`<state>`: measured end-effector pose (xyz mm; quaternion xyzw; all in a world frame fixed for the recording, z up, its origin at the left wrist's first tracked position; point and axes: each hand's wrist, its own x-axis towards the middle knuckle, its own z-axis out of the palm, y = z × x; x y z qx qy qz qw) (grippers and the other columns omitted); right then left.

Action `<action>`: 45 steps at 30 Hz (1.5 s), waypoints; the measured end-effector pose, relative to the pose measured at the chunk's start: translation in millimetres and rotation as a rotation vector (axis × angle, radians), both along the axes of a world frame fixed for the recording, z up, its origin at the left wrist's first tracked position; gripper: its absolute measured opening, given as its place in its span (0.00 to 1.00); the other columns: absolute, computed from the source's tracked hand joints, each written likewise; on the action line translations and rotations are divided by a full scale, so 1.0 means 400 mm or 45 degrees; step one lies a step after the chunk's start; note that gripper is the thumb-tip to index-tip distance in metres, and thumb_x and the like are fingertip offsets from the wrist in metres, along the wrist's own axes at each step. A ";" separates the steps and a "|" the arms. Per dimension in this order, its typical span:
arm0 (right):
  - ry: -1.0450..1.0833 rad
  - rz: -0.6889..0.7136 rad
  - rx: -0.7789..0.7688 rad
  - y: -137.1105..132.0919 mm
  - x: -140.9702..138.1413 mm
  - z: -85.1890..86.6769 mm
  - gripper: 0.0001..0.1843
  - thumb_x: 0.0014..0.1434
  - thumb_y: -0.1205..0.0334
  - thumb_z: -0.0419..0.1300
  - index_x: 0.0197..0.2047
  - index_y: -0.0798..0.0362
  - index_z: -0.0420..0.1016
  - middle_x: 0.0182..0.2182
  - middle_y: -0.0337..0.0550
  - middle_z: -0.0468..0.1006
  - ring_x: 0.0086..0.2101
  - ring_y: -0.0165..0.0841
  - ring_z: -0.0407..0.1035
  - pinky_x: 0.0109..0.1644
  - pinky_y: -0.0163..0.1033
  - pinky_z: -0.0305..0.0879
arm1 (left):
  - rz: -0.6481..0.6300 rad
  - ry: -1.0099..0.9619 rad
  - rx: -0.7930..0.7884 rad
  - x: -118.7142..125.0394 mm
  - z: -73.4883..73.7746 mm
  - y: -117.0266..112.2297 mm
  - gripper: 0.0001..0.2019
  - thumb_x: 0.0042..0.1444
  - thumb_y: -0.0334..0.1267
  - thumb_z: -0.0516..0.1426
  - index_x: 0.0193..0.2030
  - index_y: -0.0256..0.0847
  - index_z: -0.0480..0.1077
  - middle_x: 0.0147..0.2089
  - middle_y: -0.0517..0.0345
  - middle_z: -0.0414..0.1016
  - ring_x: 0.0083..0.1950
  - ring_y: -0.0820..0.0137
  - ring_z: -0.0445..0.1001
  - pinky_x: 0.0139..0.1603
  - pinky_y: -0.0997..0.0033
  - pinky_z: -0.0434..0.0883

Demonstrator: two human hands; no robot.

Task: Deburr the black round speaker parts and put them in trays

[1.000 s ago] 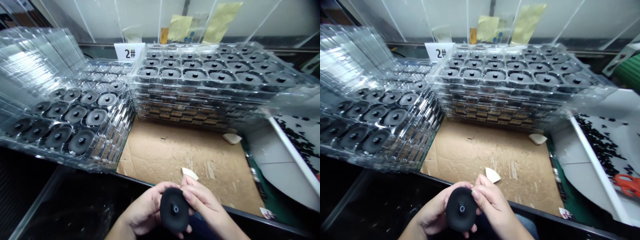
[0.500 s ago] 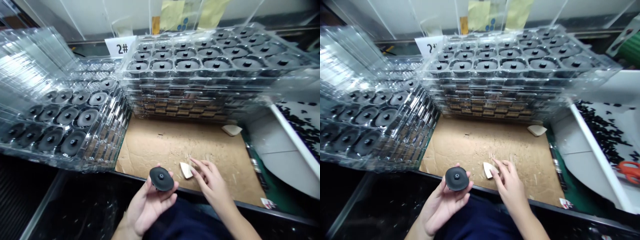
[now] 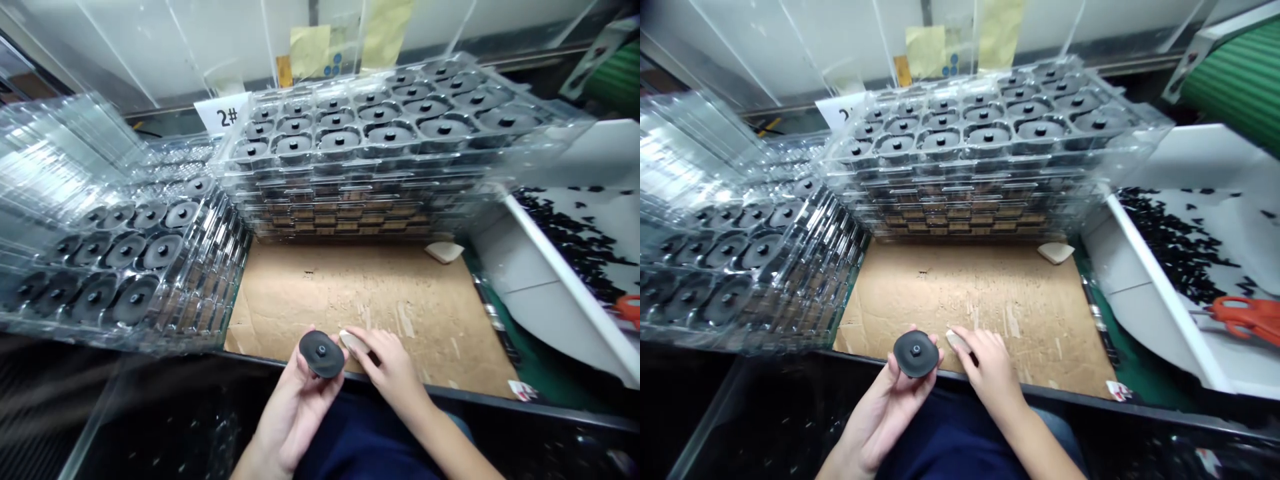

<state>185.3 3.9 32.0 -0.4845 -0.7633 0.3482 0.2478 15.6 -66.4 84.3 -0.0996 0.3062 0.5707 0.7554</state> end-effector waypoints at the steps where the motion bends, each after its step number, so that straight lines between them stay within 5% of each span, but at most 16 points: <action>1: 0.013 0.010 -0.011 0.007 0.000 0.020 0.12 0.59 0.60 0.55 0.44 0.52 0.75 0.30 0.43 0.77 0.31 0.35 0.70 0.37 0.42 0.67 | -0.001 0.027 0.000 0.008 0.004 0.002 0.20 0.51 0.40 0.60 0.53 0.43 0.70 0.52 0.47 0.75 0.54 0.60 0.72 0.57 0.65 0.66; 4: 0.074 -0.023 -0.037 0.008 -0.003 0.107 0.12 0.62 0.61 0.52 0.45 0.51 0.74 0.33 0.42 0.76 0.30 0.31 0.70 0.33 0.37 0.67 | 0.002 0.135 0.036 0.040 0.015 0.005 0.18 0.47 0.40 0.63 0.47 0.41 0.74 0.50 0.49 0.76 0.52 0.60 0.74 0.55 0.64 0.67; 8: 0.249 0.080 0.167 -0.031 -0.020 0.235 0.14 0.62 0.66 0.49 0.49 0.54 0.70 0.37 0.44 0.76 0.37 0.33 0.69 0.41 0.40 0.66 | -0.064 0.297 0.041 0.078 0.033 0.008 0.20 0.43 0.39 0.66 0.46 0.42 0.74 0.45 0.52 0.78 0.48 0.64 0.75 0.55 0.65 0.67; 11: 0.269 0.350 0.163 -0.048 -0.030 0.290 0.14 0.59 0.71 0.50 0.45 0.54 0.72 0.34 0.42 0.77 0.33 0.31 0.69 0.39 0.37 0.66 | -0.052 0.378 -0.028 0.088 0.053 0.012 0.23 0.37 0.40 0.69 0.45 0.46 0.74 0.45 0.56 0.79 0.48 0.65 0.74 0.54 0.67 0.67; 13: 0.207 0.381 0.133 -0.046 -0.036 0.307 0.13 0.59 0.71 0.50 0.43 0.55 0.73 0.32 0.42 0.77 0.32 0.31 0.69 0.37 0.37 0.66 | -0.059 0.434 -0.058 0.091 0.066 0.014 0.21 0.36 0.41 0.69 0.41 0.45 0.76 0.44 0.56 0.79 0.48 0.64 0.74 0.55 0.66 0.67; 17: 0.280 0.218 0.335 -0.042 -0.030 0.316 0.14 0.60 0.71 0.48 0.44 0.58 0.72 0.33 0.47 0.77 0.32 0.34 0.70 0.38 0.41 0.67 | -0.128 0.413 -0.002 0.087 0.096 0.009 0.19 0.35 0.43 0.69 0.37 0.44 0.77 0.43 0.56 0.80 0.53 0.63 0.72 0.61 0.66 0.61; 22: 0.172 0.368 0.156 -0.050 0.040 0.322 0.12 0.60 0.69 0.51 0.43 0.48 0.72 0.30 0.39 0.78 0.28 0.30 0.70 0.33 0.35 0.68 | -0.239 0.378 0.022 0.065 0.133 0.010 0.31 0.23 0.42 0.71 0.43 0.49 0.76 0.46 0.59 0.79 0.48 0.66 0.74 0.53 0.71 0.66; 25: 0.033 0.249 0.367 -0.035 0.055 0.323 0.14 0.61 0.68 0.49 0.47 0.50 0.72 0.25 0.42 0.75 0.25 0.33 0.66 0.29 0.38 0.64 | -0.319 0.339 -0.032 0.068 0.146 0.019 0.30 0.27 0.42 0.71 0.44 0.48 0.75 0.44 0.60 0.79 0.46 0.69 0.74 0.55 0.72 0.63; 27: 0.131 0.342 0.523 -0.011 0.047 0.319 0.15 0.62 0.67 0.49 0.47 0.51 0.74 0.25 0.42 0.74 0.27 0.33 0.65 0.32 0.40 0.64 | -0.346 0.299 -0.020 0.073 0.149 0.023 0.29 0.32 0.41 0.70 0.46 0.46 0.74 0.43 0.59 0.79 0.46 0.69 0.74 0.56 0.73 0.62; 29: 0.326 0.448 0.429 0.016 0.041 0.306 0.15 0.63 0.67 0.49 0.45 0.50 0.74 0.28 0.41 0.75 0.29 0.31 0.67 0.35 0.37 0.66 | -0.360 0.278 0.039 0.073 0.149 0.021 0.28 0.34 0.41 0.69 0.47 0.44 0.74 0.43 0.57 0.79 0.47 0.69 0.74 0.54 0.74 0.65; 32: 0.375 0.185 0.017 0.033 0.049 0.261 0.13 0.62 0.66 0.50 0.45 0.48 0.75 0.35 0.41 0.77 0.34 0.29 0.72 0.36 0.33 0.69 | -0.339 0.205 0.151 0.064 0.142 0.008 0.30 0.31 0.42 0.70 0.47 0.46 0.74 0.50 0.55 0.76 0.47 0.64 0.75 0.48 0.69 0.71; 35: 0.278 -0.078 -0.298 -0.005 0.072 0.190 0.13 0.61 0.56 0.53 0.46 0.46 0.75 0.43 0.43 0.78 0.43 0.36 0.72 0.43 0.39 0.70 | -0.304 0.081 0.211 0.050 0.127 -0.007 0.26 0.36 0.40 0.69 0.47 0.50 0.73 0.53 0.56 0.75 0.48 0.61 0.76 0.48 0.64 0.73; 40: 0.302 -0.080 -0.718 -0.093 0.105 0.101 0.17 0.58 0.50 0.55 0.43 0.49 0.78 0.43 0.45 0.80 0.44 0.41 0.73 0.48 0.47 0.70 | -0.306 0.000 0.215 0.044 0.111 -0.007 0.21 0.41 0.37 0.67 0.46 0.51 0.74 0.50 0.57 0.77 0.49 0.62 0.76 0.50 0.65 0.72; 42: 0.255 -0.212 -0.698 -0.095 0.117 0.117 0.18 0.57 0.48 0.55 0.42 0.50 0.78 0.42 0.45 0.80 0.42 0.41 0.74 0.45 0.46 0.71 | -0.306 -0.002 0.228 0.048 0.114 -0.002 0.22 0.39 0.39 0.68 0.44 0.50 0.75 0.50 0.57 0.77 0.48 0.62 0.76 0.50 0.65 0.72; 45: 0.236 -0.420 -0.318 -0.075 0.119 0.203 0.14 0.60 0.52 0.54 0.43 0.46 0.76 0.42 0.42 0.79 0.41 0.38 0.74 0.41 0.39 0.71 | -0.321 0.054 0.251 0.058 0.123 0.002 0.23 0.38 0.37 0.69 0.45 0.48 0.74 0.48 0.57 0.77 0.46 0.62 0.76 0.48 0.66 0.72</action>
